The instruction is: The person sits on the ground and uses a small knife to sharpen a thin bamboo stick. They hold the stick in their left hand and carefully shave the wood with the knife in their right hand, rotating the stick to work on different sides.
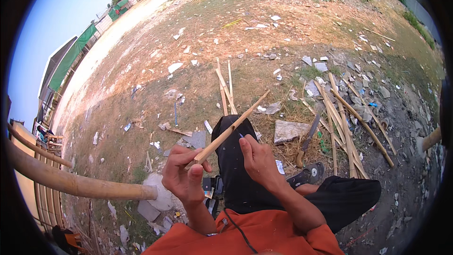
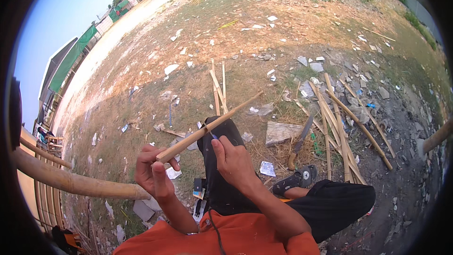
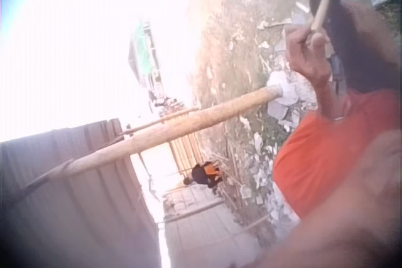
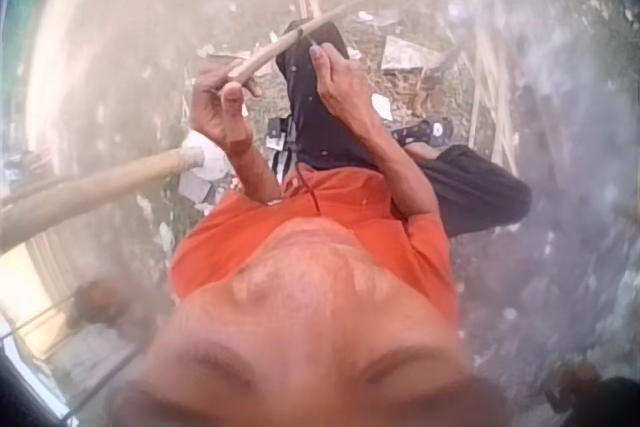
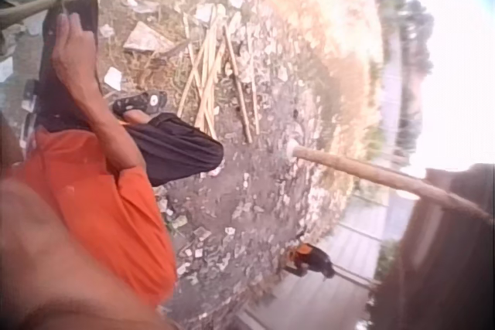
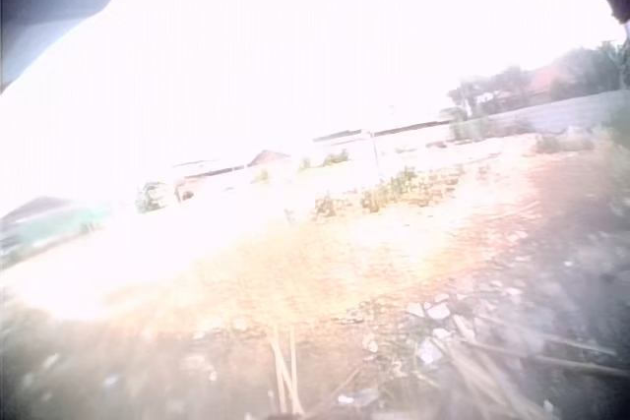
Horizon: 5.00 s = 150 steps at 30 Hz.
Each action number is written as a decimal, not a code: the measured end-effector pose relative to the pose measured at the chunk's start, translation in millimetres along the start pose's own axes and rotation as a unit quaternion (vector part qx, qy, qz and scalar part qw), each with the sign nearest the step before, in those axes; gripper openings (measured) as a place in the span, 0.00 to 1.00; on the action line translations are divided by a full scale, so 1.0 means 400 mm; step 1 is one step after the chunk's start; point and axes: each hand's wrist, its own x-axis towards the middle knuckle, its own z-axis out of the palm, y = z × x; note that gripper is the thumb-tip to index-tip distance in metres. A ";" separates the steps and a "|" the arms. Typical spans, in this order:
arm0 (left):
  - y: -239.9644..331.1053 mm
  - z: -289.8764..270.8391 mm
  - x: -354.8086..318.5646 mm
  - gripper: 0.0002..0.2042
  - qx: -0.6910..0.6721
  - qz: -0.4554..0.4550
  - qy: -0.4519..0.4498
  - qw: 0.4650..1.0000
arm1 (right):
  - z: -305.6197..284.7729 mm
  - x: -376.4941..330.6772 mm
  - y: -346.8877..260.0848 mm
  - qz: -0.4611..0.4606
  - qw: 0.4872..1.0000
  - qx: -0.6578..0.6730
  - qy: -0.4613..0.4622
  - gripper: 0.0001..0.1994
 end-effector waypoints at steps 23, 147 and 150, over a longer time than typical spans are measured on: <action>-0.001 -0.015 0.001 0.23 0.021 0.016 -0.008 1.000 | 0.023 0.015 0.096 0.028 0.992 -0.118 0.036 0.18; 0.025 0.025 -0.004 0.20 -0.058 -0.013 -0.036 0.998 | -0.082 -0.093 -0.136 -0.094 0.994 0.035 -0.047 0.13; 0.035 0.042 -0.011 0.20 -0.078 -0.016 -0.022 0.997 | -0.091 -0.106 -0.163 -0.126 0.989 0.056 -0.047 0.13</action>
